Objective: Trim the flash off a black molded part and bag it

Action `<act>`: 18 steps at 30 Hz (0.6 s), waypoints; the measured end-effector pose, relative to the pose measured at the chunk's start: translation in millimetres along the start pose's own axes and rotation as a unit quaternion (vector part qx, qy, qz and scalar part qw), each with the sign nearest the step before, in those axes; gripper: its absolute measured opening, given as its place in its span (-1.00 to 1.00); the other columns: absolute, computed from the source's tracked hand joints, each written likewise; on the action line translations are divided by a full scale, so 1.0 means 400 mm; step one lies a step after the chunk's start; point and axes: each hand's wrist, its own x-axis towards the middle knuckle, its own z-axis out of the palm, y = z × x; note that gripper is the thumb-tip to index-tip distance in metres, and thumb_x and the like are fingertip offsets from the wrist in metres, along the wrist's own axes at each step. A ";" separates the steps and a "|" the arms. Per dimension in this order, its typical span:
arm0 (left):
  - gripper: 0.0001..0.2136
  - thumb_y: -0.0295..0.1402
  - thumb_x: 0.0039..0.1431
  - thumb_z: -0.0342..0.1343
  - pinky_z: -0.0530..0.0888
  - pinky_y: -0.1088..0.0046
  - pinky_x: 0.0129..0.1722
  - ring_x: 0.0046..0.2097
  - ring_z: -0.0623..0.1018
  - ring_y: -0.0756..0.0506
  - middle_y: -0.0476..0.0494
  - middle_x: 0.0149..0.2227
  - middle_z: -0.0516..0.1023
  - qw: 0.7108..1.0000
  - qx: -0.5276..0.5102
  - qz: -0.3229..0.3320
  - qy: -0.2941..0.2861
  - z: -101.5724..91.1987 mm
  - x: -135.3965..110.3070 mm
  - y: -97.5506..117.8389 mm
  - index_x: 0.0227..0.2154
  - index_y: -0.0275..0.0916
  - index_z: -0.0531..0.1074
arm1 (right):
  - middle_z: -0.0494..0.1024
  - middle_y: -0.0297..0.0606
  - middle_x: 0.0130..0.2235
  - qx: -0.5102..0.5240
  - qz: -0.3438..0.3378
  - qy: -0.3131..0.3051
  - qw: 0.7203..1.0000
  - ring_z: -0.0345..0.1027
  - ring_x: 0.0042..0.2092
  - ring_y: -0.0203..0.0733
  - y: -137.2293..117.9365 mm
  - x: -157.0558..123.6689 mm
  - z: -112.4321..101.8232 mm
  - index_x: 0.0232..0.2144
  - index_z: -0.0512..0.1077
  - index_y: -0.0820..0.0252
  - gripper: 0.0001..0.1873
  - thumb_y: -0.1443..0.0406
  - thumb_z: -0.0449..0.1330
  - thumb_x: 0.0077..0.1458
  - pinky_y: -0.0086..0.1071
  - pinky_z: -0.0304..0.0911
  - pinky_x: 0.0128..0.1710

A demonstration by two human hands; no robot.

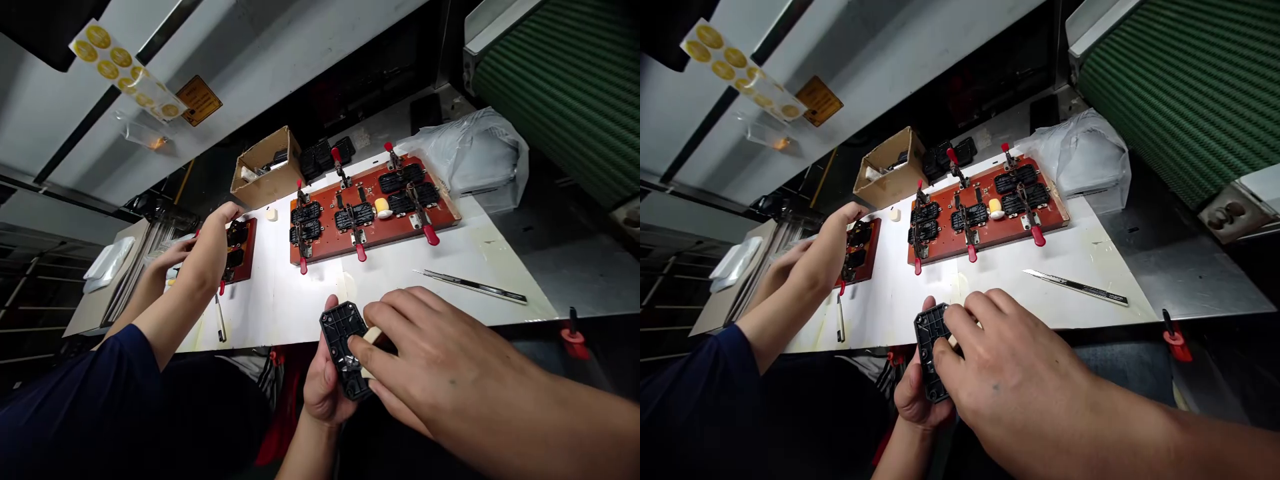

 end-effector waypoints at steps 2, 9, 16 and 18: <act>-0.01 0.01 0.18 0.30 0.26 0.03 0.39 0.36 0.42 -0.34 -0.18 0.42 0.32 1.000 0.016 -0.004 0.013 -0.002 -0.003 0.002 0.49 0.19 -0.24 | 0.48 -0.20 -0.19 -0.009 0.007 -0.002 1.000 0.29 -0.18 0.02 0.000 0.003 0.000 -0.21 0.54 0.14 -0.84 0.29 0.36 0.13 -0.12 0.15 -0.23; 0.08 0.10 0.03 0.38 0.51 0.09 0.13 0.21 0.54 -0.39 -0.22 0.22 0.54 0.993 0.065 -0.041 0.089 0.005 -0.003 0.004 0.49 0.17 -0.15 | 0.38 -0.25 -0.35 0.017 -0.028 0.024 0.999 0.17 -0.32 -0.09 0.012 0.002 -0.004 -0.38 0.50 0.13 -0.88 0.33 0.27 0.24 -0.19 0.02 -0.34; -0.23 -0.20 0.31 0.21 0.56 0.45 -0.30 -0.10 0.64 -0.18 -0.25 0.07 0.57 0.993 -0.010 -0.007 0.119 -0.033 0.025 0.057 0.46 0.16 -0.05 | 0.49 -0.12 -0.05 0.025 0.093 0.002 0.995 0.35 -0.01 0.03 0.195 -0.149 -0.008 0.11 0.53 0.07 -0.67 0.16 0.20 0.38 -0.10 0.25 0.03; -0.40 -0.27 0.35 0.12 0.50 0.52 -0.45 -0.19 0.61 -0.16 -0.29 -0.02 0.57 0.992 -0.008 -0.011 0.123 -0.039 0.034 0.058 0.40 0.00 0.13 | 0.48 -0.04 -0.01 -0.050 0.199 -0.018 0.979 0.35 0.04 0.13 0.311 -0.205 0.013 0.16 0.52 0.13 -0.58 0.10 0.12 0.40 -0.01 0.27 0.06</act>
